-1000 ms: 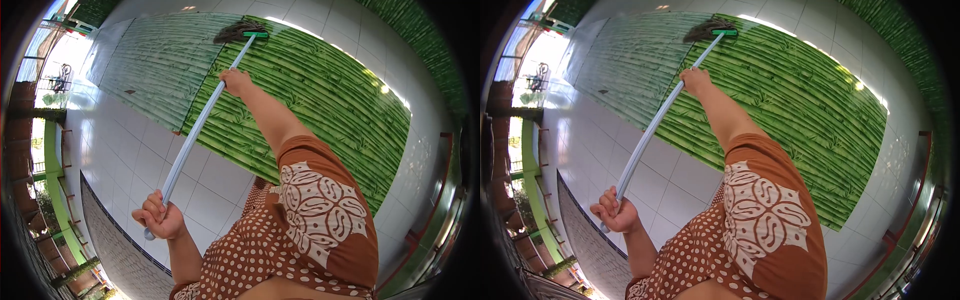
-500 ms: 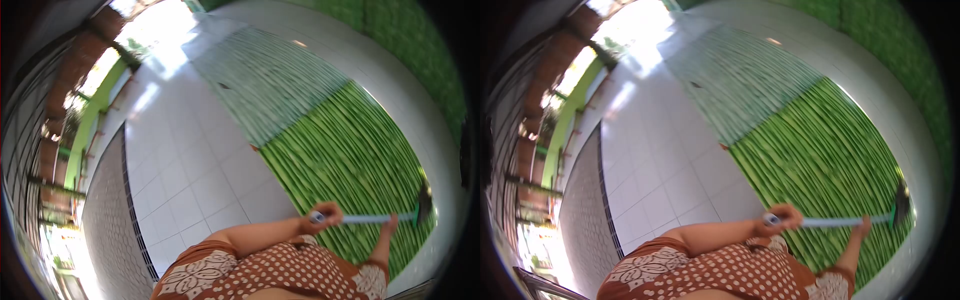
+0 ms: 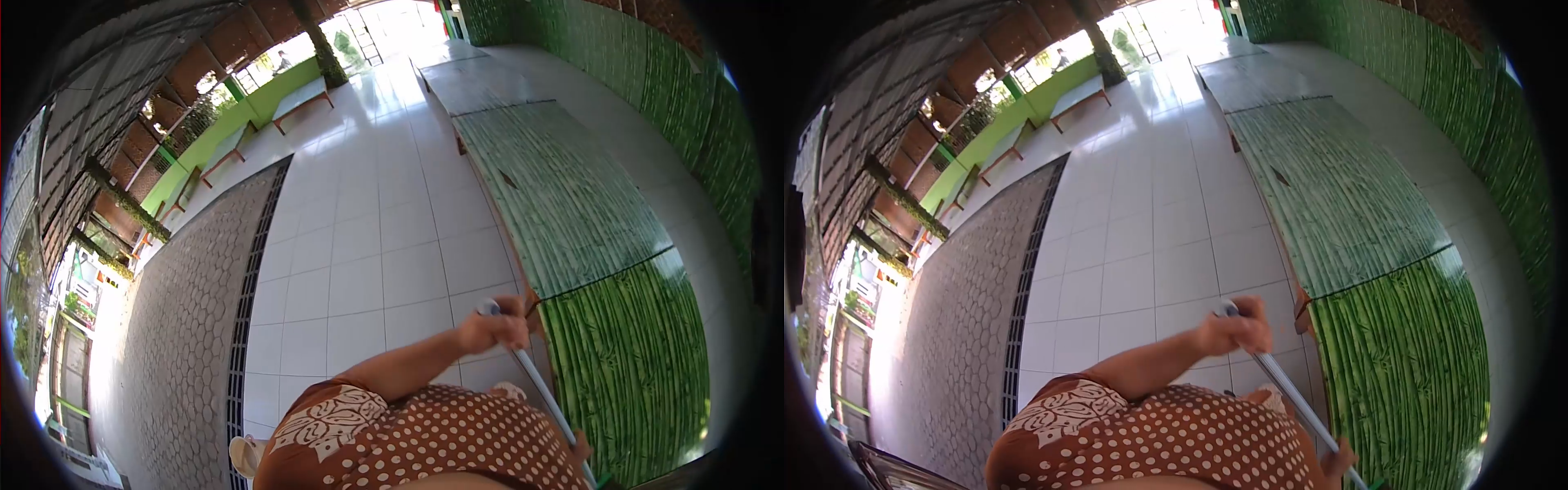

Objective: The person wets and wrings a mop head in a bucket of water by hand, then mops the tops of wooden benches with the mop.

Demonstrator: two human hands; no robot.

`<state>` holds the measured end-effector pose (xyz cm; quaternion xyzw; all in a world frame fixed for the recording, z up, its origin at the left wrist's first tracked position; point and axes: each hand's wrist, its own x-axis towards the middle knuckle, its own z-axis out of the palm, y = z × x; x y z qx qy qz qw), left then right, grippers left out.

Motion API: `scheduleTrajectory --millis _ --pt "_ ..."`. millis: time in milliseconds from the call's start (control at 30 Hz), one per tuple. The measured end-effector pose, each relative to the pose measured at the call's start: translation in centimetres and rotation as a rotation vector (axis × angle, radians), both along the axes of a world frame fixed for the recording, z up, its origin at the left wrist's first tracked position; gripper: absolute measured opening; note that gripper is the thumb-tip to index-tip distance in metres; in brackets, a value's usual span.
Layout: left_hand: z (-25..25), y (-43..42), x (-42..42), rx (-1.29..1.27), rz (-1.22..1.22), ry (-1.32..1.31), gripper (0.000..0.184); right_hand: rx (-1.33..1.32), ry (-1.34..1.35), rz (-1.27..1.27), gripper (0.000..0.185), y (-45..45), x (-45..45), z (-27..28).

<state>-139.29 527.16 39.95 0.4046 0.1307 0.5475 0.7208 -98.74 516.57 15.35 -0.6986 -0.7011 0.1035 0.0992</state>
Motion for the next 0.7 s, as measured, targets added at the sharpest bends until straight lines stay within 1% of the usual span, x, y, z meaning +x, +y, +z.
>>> scheduleTrajectory --millis 33,67,100,133,167,200,233,267,300,333,367,400,467,500,533,600,667,700 --pt "1.6 0.0 -3.1 0.021 0.114 0.05 0.016 0.014 0.052 0.075 0.016 2.0 -3.0 -0.2" --pt "2.7 0.1 -6.3 0.036 0.172 -0.012 0.018 0.089 0.192 0.226 0.016 4.2 -7.0 1.9" --pt "3.9 0.1 -9.6 0.114 0.253 -0.007 0.019 0.152 0.289 0.335 0.016 6.6 -11.0 3.8" --pt "5.7 -0.4 -12.5 0.134 0.368 -0.024 0.018 0.098 0.328 0.438 0.015 9.1 -14.4 4.7" --pt "7.5 -1.1 -15.6 0.182 0.451 -0.016 0.018 -0.003 0.502 0.536 0.015 11.5 -18.2 6.3" --pt "9.6 -1.9 -18.5 0.25 0.527 0.038 0.018 -0.064 0.414 0.602 0.019 13.9 -22.1 6.3" --pt "11.1 -2.9 -21.0 0.302 0.615 0.035 0.013 -0.114 0.395 0.706 0.02 16.2 -26.1 8.3" --pt "13.1 -3.6 -23.5 0.407 0.648 0.101 0.01 -0.051 0.541 0.833 0.019 18.6 -30.1 8.3" --pt "14.4 -4.3 -25.2 0.461 0.841 0.142 0.014 -0.165 0.482 0.942 0.017 21.2 -33.9 10.5" --pt "16.1 -4.9 -26.3 0.477 0.784 0.063 0.018 -0.171 0.465 1.024 0.018 23.7 -37.6 8.5" --pt "17.4 -5.3 -27.3 0.51 0.878 0.157 0.018 -0.08 0.44 1.134 0.021 26.0 -41.3 10.1" --pt "18.4 -5.4 -28.2 0.533 0.961 0.262 0.018 -0.074 0.404 1.144 0.023 28.2 -44.7 11.8" --pt "18.7 -4.0 -28.6 0.539 1.124 0.361 0.012 0.002 0.352 1.123 0.02 33.0 -51.1 12.9" --pt "18.3 -2.6 -29.3 0.504 1.154 0.365 0.011 -0.039 0.386 1.058 0.019 35.9 -54.3 12.6" --pt "17.3 -0.5 -30.2 0.503 1.185 0.422 0.011 -0.071 0.414 0.993 0.018 38.9 -57.5 11.7" --pt "14.8 4.6 -32.2 0.518 1.252 0.519 0.013 0.011 0.421 0.865 0.014 44.8 -63.1 9.5" --pt "13.1 8.4 -33.0 0.483 1.278 0.523 0.013 0.002 0.416 0.811 0.011 49.1 -65.0 8.9" --pt "12.7 10.4 -35.1 0.46 1.284 0.53 0.014 -0.009 0.416 0.779 0.009 50.6 -66.6 8.5"
